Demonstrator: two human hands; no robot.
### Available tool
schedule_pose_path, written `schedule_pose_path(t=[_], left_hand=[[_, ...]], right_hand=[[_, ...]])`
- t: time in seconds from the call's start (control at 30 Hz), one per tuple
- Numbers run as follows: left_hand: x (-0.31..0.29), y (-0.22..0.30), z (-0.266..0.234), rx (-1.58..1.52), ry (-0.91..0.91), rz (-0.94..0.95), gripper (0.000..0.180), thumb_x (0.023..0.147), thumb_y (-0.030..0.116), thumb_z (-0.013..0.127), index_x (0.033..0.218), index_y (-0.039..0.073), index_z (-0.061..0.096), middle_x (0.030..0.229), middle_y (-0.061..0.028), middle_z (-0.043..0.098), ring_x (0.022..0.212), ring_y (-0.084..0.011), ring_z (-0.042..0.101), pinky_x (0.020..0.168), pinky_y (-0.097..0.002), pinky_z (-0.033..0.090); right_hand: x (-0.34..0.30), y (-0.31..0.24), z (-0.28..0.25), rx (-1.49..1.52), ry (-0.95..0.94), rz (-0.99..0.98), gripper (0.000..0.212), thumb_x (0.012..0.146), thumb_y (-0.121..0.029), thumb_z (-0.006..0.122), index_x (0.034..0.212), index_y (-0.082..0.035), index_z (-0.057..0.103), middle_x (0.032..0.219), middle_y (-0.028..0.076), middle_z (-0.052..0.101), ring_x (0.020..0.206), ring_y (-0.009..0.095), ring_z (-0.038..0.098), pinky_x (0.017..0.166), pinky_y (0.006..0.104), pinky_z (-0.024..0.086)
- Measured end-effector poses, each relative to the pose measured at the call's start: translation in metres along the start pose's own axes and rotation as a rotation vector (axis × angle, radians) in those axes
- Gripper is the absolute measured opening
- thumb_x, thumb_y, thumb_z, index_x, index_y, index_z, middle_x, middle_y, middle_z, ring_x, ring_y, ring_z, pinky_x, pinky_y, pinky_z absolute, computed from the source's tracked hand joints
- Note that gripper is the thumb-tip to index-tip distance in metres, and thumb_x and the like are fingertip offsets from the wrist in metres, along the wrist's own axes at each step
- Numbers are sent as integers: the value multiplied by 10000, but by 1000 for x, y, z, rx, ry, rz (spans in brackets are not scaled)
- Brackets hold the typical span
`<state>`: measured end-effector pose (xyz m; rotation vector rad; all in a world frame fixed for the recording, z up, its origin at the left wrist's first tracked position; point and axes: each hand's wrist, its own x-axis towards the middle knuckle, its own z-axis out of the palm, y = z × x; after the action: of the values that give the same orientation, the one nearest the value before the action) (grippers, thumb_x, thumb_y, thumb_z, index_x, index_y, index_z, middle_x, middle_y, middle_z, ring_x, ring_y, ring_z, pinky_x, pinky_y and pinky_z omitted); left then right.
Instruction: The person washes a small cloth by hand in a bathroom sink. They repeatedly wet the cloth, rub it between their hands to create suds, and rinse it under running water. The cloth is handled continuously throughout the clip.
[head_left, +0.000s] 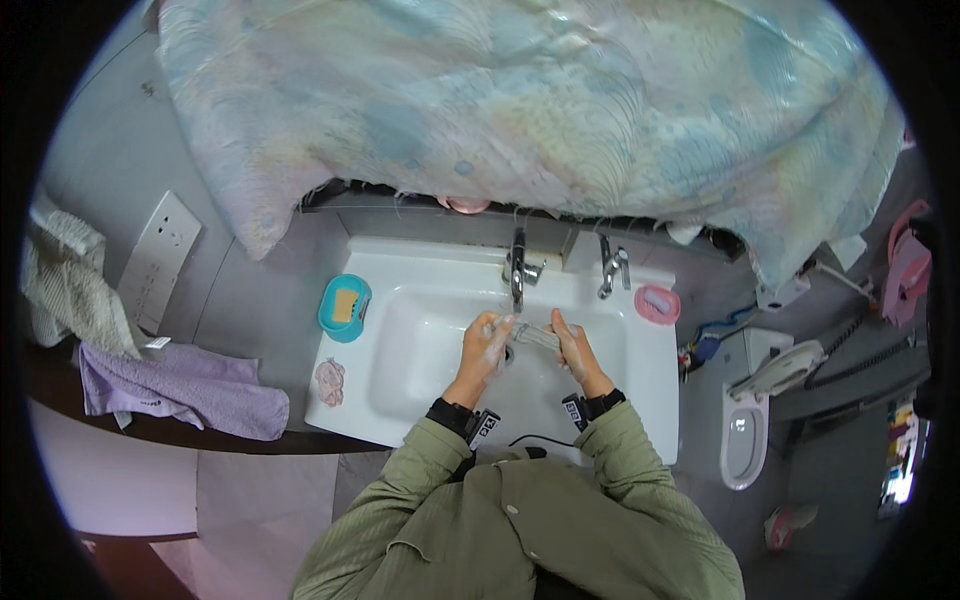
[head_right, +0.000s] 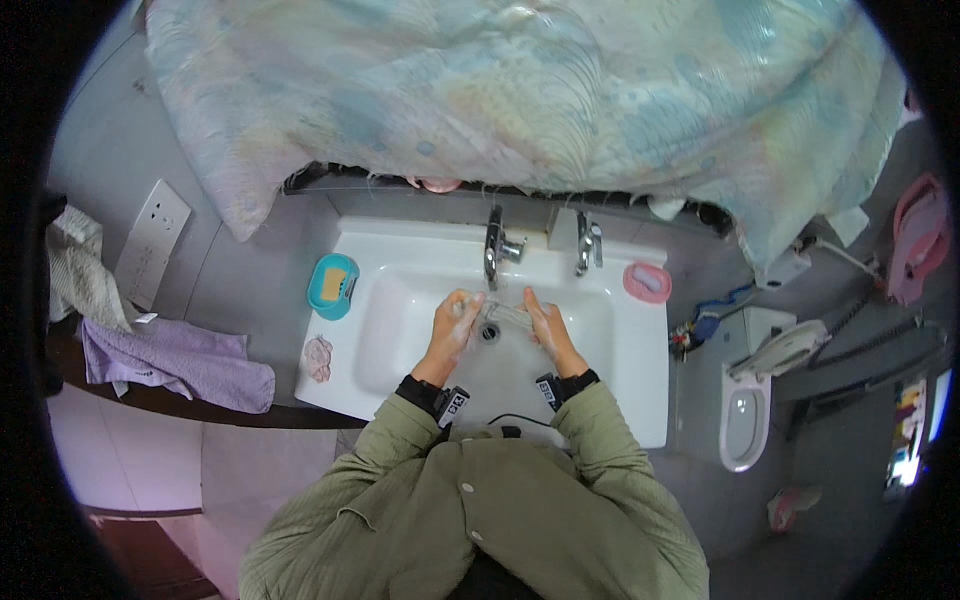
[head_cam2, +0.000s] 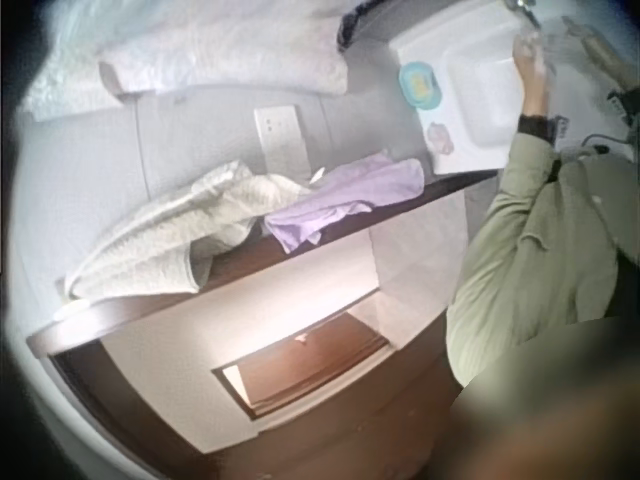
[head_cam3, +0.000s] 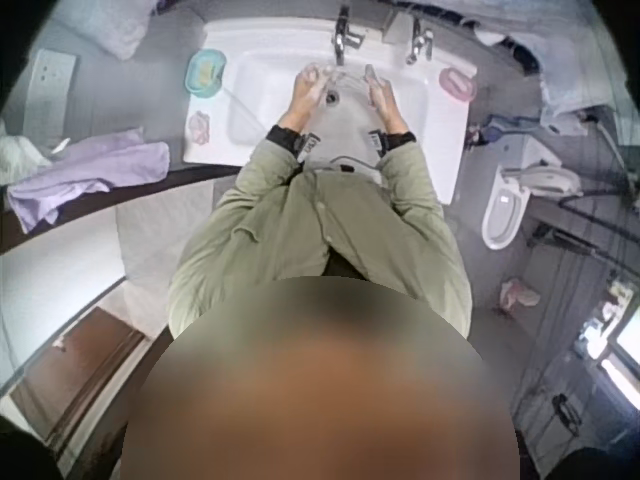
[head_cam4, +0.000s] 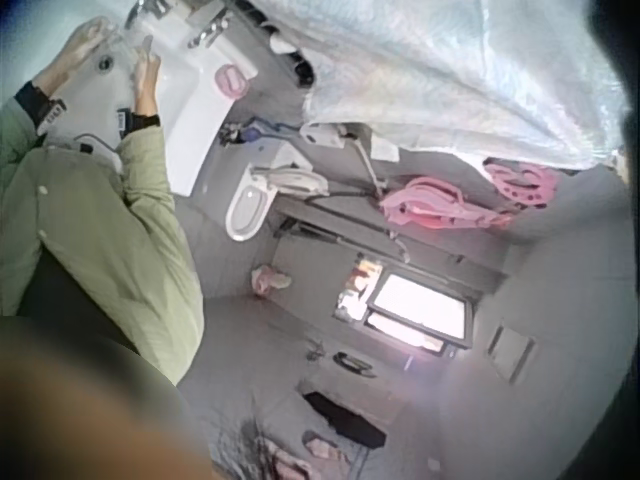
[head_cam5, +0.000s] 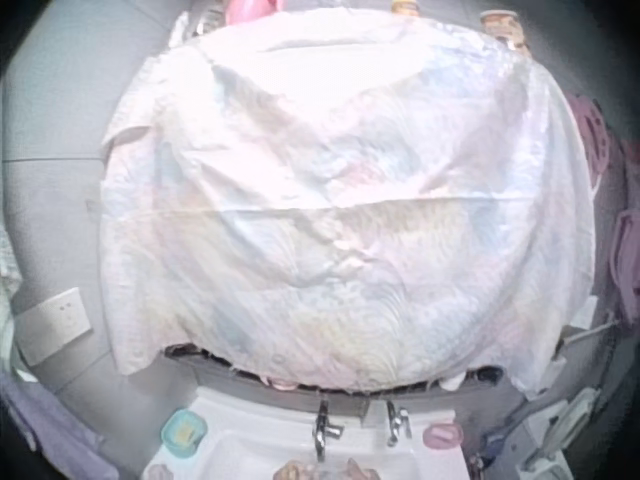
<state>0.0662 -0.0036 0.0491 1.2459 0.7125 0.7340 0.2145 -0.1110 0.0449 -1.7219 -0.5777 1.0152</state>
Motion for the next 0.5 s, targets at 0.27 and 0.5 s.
schedule_pose_path(t=[0.27, 0.5], left_hand=[[-17, 25, 5, -197, -161, -104, 291, 791, 137, 683, 1044, 65, 561, 677, 59, 472, 526, -38, 431, 465, -183, 341], [-16, 16, -5, -198, -97, -247, 275, 804, 180, 675, 1014, 17, 601, 655, 33, 524, 518, -53, 446, 451, -204, 346]], right_hand=[[-23, -16, 11, 262, -267, -153, 391, 891, -393, 532, 899, -13, 624, 805, 23, 591, 739, 96, 513, 637, 220, 403], [-23, -13, 11, 540, -184, -102, 233, 867, -214, 593, 942, 4, 627, 861, 5, 598, 809, 86, 522, 698, 218, 406]])
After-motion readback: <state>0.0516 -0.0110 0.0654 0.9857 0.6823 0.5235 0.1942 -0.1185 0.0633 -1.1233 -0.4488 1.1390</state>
